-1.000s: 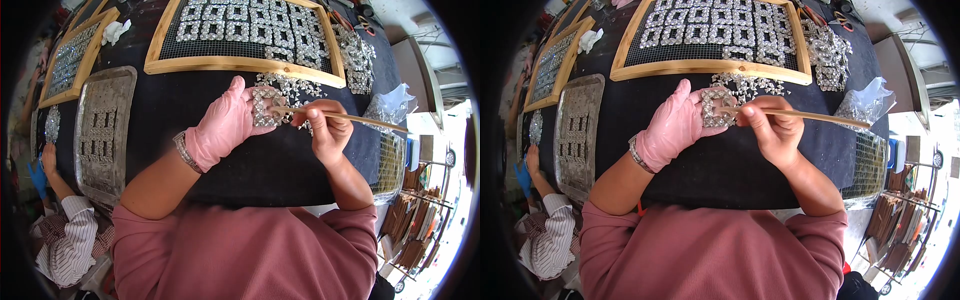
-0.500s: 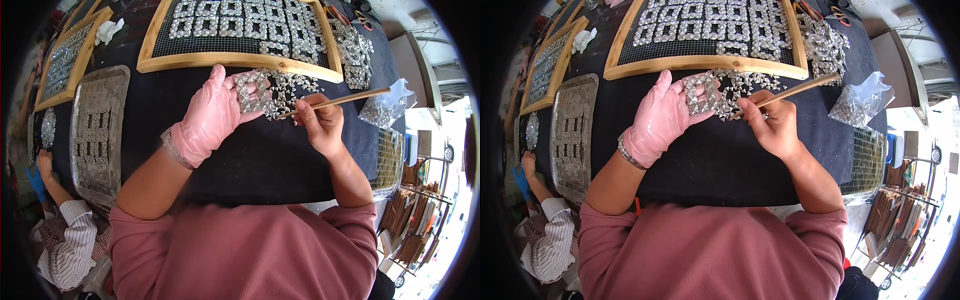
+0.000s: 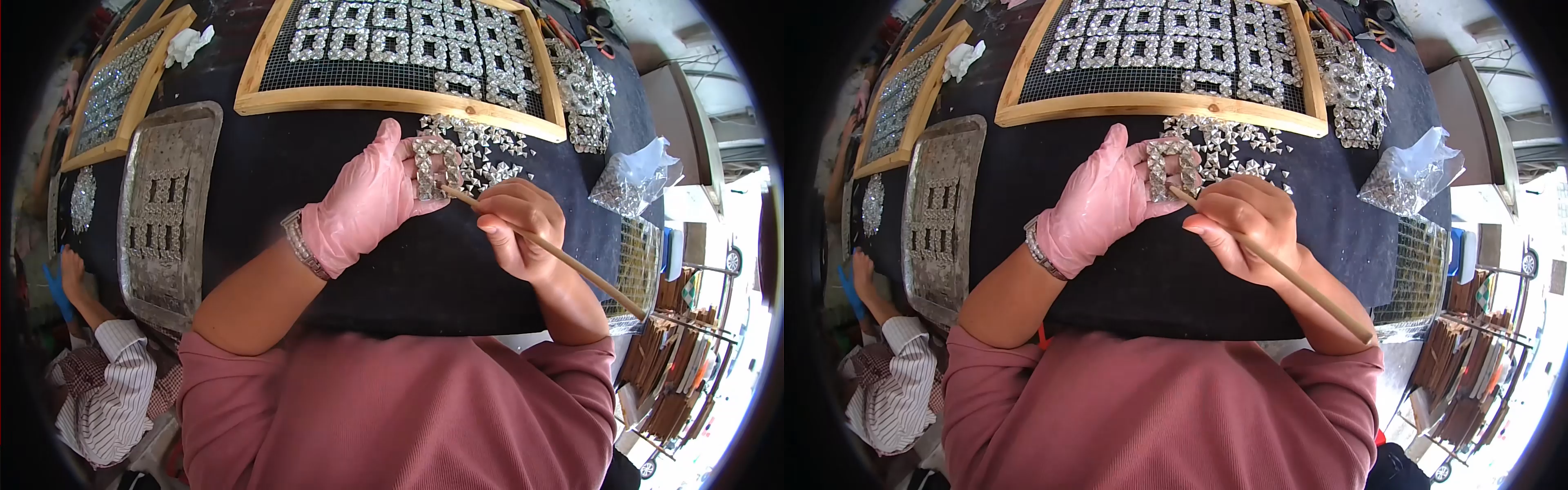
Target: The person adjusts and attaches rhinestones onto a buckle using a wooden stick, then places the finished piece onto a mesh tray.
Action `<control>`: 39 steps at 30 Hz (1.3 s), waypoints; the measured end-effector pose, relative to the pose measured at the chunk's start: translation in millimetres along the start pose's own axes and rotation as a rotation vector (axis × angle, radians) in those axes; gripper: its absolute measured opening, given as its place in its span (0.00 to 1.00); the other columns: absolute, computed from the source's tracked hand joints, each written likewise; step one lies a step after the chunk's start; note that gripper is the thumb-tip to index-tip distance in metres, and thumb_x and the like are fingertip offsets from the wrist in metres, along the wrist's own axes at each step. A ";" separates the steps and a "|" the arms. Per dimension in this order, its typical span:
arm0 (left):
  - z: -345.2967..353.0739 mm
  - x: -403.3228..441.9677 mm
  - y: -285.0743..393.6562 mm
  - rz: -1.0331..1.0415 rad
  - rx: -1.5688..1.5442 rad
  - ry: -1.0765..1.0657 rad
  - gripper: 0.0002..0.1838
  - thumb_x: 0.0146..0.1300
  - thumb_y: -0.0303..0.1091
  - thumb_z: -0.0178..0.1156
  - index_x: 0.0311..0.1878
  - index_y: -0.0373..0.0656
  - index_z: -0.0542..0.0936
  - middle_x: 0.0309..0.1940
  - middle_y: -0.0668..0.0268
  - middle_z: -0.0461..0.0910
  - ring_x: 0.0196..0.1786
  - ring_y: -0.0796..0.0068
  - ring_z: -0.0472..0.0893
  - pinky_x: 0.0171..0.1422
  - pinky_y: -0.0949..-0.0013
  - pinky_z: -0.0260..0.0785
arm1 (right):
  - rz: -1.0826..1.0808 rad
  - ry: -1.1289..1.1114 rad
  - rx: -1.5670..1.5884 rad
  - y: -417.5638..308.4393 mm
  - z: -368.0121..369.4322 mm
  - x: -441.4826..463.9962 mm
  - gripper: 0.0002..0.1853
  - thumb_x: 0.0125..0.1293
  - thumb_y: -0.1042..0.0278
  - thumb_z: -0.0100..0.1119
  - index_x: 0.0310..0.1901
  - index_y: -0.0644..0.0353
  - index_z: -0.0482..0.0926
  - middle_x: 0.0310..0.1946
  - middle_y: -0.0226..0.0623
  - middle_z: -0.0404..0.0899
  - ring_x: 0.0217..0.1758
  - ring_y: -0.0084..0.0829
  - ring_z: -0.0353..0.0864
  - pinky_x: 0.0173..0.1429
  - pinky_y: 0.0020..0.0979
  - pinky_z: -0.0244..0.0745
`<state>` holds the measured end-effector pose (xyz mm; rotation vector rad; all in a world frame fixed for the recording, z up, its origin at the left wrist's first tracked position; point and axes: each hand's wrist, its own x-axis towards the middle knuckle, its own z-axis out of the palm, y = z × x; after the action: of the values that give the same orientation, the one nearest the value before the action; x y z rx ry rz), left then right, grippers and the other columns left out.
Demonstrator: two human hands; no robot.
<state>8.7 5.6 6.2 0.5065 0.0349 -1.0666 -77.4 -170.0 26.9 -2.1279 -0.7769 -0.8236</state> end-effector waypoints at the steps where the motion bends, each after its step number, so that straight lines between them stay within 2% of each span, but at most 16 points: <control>1: 2.1 -0.4 -0.6 0.000 0.010 0.009 0.32 0.71 0.54 0.31 0.60 0.32 0.63 0.55 0.52 0.70 0.59 0.57 0.71 0.65 0.51 0.60 | -0.007 -0.006 0.004 -0.4 1.2 0.8 0.14 0.55 0.69 0.66 0.37 0.60 0.69 0.25 0.38 0.77 0.23 0.37 0.77 0.25 0.32 0.72; 10: 8.3 0.1 -1.8 -0.049 0.001 0.046 0.31 0.72 0.53 0.29 0.60 0.32 0.63 0.55 0.53 0.70 0.59 0.59 0.70 0.65 0.52 0.61 | -0.024 -0.074 0.021 -3.0 1.6 6.4 0.14 0.53 0.70 0.66 0.36 0.60 0.70 0.24 0.38 0.75 0.21 0.37 0.74 0.23 0.32 0.68; 15: 0.0 2.8 -5.0 -0.038 0.038 -0.001 0.32 0.71 0.55 0.31 0.60 0.34 0.64 0.55 0.55 0.71 0.59 0.61 0.71 0.63 0.54 0.64 | -0.015 -0.079 0.017 -3.0 2.5 6.6 0.13 0.54 0.70 0.65 0.36 0.60 0.69 0.23 0.38 0.75 0.21 0.37 0.75 0.24 0.32 0.69; 18: 4.9 -1.4 -2.9 -0.057 0.075 0.003 0.32 0.70 0.56 0.32 0.60 0.35 0.64 0.55 0.56 0.71 0.58 0.63 0.72 0.62 0.57 0.66 | 0.070 -0.020 0.057 -2.1 4.1 3.6 0.11 0.56 0.71 0.64 0.35 0.60 0.69 0.23 0.39 0.75 0.20 0.37 0.75 0.24 0.32 0.70; 22: 4.7 -3.3 -3.8 -0.036 0.115 -0.026 0.33 0.69 0.58 0.33 0.60 0.34 0.63 0.56 0.56 0.71 0.57 0.63 0.73 0.62 0.57 0.66 | 0.262 0.118 0.211 -2.8 2.7 -2.9 0.06 0.60 0.76 0.58 0.35 0.63 0.70 0.24 0.39 0.77 0.21 0.31 0.76 0.26 0.29 0.70; 24: 4.7 -3.4 -2.2 -0.027 0.110 -0.032 0.34 0.69 0.58 0.33 0.60 0.34 0.63 0.56 0.55 0.70 0.58 0.62 0.72 0.62 0.56 0.66 | 0.369 0.253 0.329 -6.9 2.7 -1.3 0.01 0.65 0.78 0.52 0.35 0.65 0.71 0.25 0.37 0.76 0.23 0.22 0.74 0.27 0.22 0.69; 27: -0.9 -1.1 0.0 -0.027 0.061 -0.043 0.35 0.69 0.58 0.33 0.60 0.32 0.62 0.56 0.53 0.70 0.59 0.60 0.72 0.62 0.56 0.66 | 0.502 0.310 0.250 -5.0 -7.0 -0.4 0.05 0.67 0.74 0.52 0.33 0.65 0.73 0.21 0.35 0.75 0.22 0.18 0.72 0.24 0.19 0.66; 30: 0.5 -0.7 3.0 -0.016 0.039 -0.033 0.35 0.69 0.58 0.32 0.60 0.31 0.62 0.57 0.50 0.69 0.59 0.58 0.71 0.64 0.55 0.64 | 0.679 0.131 0.125 3.3 -14.2 -3.8 0.08 0.66 0.73 0.54 0.29 0.65 0.74 0.18 0.32 0.74 0.19 0.16 0.71 0.22 0.20 0.64; 31: 0.6 -0.7 3.6 -0.003 0.045 -0.016 0.35 0.69 0.58 0.32 0.60 0.31 0.62 0.57 0.50 0.69 0.59 0.57 0.71 0.64 0.55 0.63 | 0.704 0.167 0.158 5.3 -10.7 -5.8 0.10 0.65 0.71 0.56 0.26 0.65 0.75 0.16 0.30 0.73 0.17 0.16 0.69 0.21 0.21 0.62; 35: 0.3 -1.9 4.8 0.035 0.076 -0.011 0.35 0.70 0.57 0.31 0.60 0.31 0.63 0.57 0.49 0.69 0.59 0.56 0.71 0.66 0.53 0.60 | 0.664 0.077 0.098 8.6 -7.1 -7.0 0.10 0.65 0.71 0.55 0.27 0.66 0.75 0.16 0.32 0.73 0.17 0.16 0.69 0.21 0.21 0.62; 39: 5.5 -3.3 5.5 0.036 0.092 0.027 0.35 0.70 0.57 0.32 0.61 0.32 0.62 0.57 0.50 0.69 0.60 0.57 0.71 0.66 0.54 0.60 | 0.657 0.101 0.111 11.9 -7.7 -9.5 0.08 0.65 0.72 0.55 0.28 0.65 0.75 0.16 0.31 0.74 0.17 0.17 0.70 0.21 0.21 0.63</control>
<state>10.6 8.2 14.0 0.6023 0.0005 -1.0295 -77.0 -185.2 19.3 -2.0308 -0.0436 -0.5081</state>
